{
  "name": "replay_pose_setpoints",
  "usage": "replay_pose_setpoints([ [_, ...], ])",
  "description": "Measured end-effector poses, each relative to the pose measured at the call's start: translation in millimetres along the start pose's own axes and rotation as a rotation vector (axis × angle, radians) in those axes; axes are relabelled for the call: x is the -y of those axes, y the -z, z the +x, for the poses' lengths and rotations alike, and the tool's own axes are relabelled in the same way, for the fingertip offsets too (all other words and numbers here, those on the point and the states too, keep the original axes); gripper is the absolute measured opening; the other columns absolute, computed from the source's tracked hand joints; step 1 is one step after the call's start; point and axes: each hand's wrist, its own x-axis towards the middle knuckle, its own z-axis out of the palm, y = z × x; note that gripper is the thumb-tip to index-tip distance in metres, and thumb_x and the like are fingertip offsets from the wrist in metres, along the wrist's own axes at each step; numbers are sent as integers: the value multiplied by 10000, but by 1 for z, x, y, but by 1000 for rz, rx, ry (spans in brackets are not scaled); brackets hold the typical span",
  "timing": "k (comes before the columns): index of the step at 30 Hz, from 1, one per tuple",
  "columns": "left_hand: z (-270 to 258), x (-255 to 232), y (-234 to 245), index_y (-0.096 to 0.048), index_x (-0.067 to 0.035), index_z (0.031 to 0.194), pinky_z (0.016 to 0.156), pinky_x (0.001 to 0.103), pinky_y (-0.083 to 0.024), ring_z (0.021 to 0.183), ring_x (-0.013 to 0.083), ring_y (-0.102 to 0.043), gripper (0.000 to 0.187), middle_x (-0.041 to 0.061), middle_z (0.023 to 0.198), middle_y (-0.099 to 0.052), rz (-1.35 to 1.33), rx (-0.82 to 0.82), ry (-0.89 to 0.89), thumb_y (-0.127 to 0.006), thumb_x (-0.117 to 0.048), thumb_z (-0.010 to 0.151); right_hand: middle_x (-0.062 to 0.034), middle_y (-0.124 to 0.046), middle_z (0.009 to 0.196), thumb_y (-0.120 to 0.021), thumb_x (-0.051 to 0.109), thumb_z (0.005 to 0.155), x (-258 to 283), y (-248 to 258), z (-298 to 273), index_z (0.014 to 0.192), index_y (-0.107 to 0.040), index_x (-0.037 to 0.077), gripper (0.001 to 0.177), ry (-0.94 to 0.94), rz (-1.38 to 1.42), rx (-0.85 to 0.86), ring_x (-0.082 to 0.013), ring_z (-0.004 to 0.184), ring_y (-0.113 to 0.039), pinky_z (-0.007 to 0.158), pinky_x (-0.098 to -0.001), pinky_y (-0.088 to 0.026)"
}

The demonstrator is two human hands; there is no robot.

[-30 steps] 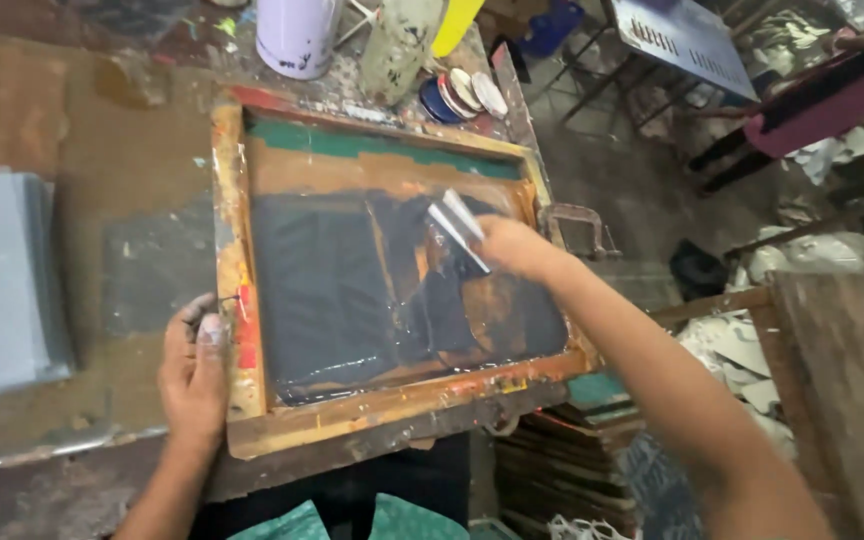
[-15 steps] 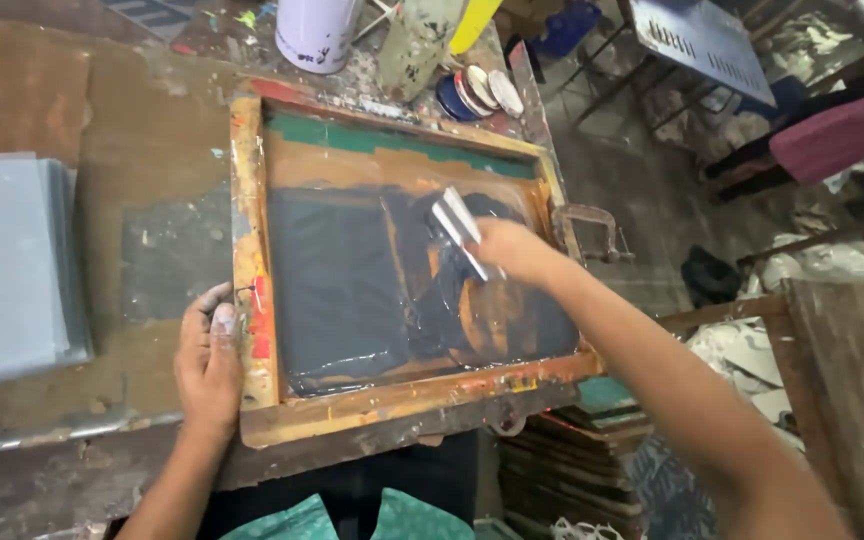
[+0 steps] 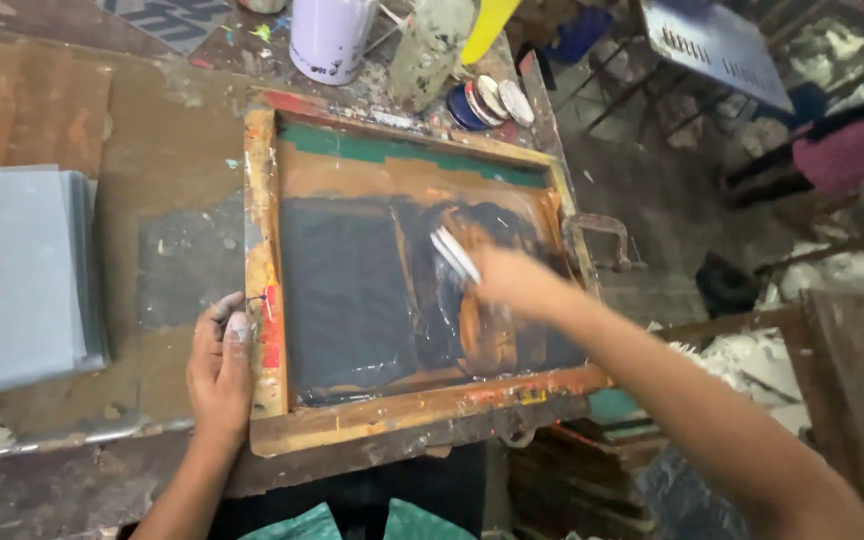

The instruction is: The person performs screen printing by placing a white fabric square onto a wooden frame with a mesh screen. They use a squeegee to spread dark ink across the screen and pull it through to transfer a pattern onto the fabric. The printed fabric is then removed and stacked with other finished pieces.

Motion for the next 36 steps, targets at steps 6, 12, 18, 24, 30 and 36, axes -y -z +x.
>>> replay_pose_setpoints([
  [6,1,4,-1,-541,36,1379,1067,282,-428,1188,137,-557,359,73,1277,-604,-67,-20,34,-502,-172,1088,-233,-676,814,-434,483,1039,14,-26,-10,870,-636,9,542,-129,43,-34,-404,820,-673,794,-507,-526],
  [12,5,-7,-2,-559,33,1348,1050,286,-431,1173,139,-566,361,80,1244,-630,-17,-12,63,-528,-197,1072,-223,-703,965,-506,369,977,31,23,70,1008,-657,31,371,7,-66,-219,-428,929,-666,837,-523,-516],
  [18,2,-1,-1,-548,26,1359,1030,280,-440,1144,128,-568,368,76,1229,-632,-20,-10,96,-538,-203,1070,-136,-715,1090,-598,136,749,28,37,43,1168,-724,149,438,259,-276,-57,-335,1043,-667,911,-474,-493],
  [24,2,6,-1,-529,27,1386,1002,264,-456,1114,114,-569,366,71,1235,-620,-99,0,119,-531,-162,1072,-70,-739,1114,-631,115,752,24,27,-39,1122,-752,168,392,331,-305,157,-254,1108,-663,1071,-473,-351],
  [30,2,4,-2,-534,31,1387,1027,263,-447,1142,118,-562,347,70,1254,-608,-64,-6,77,-515,-134,1082,-159,-716,1095,-582,67,708,-17,20,-81,1215,-672,98,516,83,-51,35,-360,1027,-664,922,-435,-491],
  [36,3,-4,-4,-549,26,1363,1011,272,-456,1128,118,-576,349,69,1228,-635,-67,-28,115,-537,-159,1067,-210,-677,966,-562,288,976,13,6,-42,1145,-569,66,279,-183,-16,-143,-415,918,-665,798,-518,-513],
])
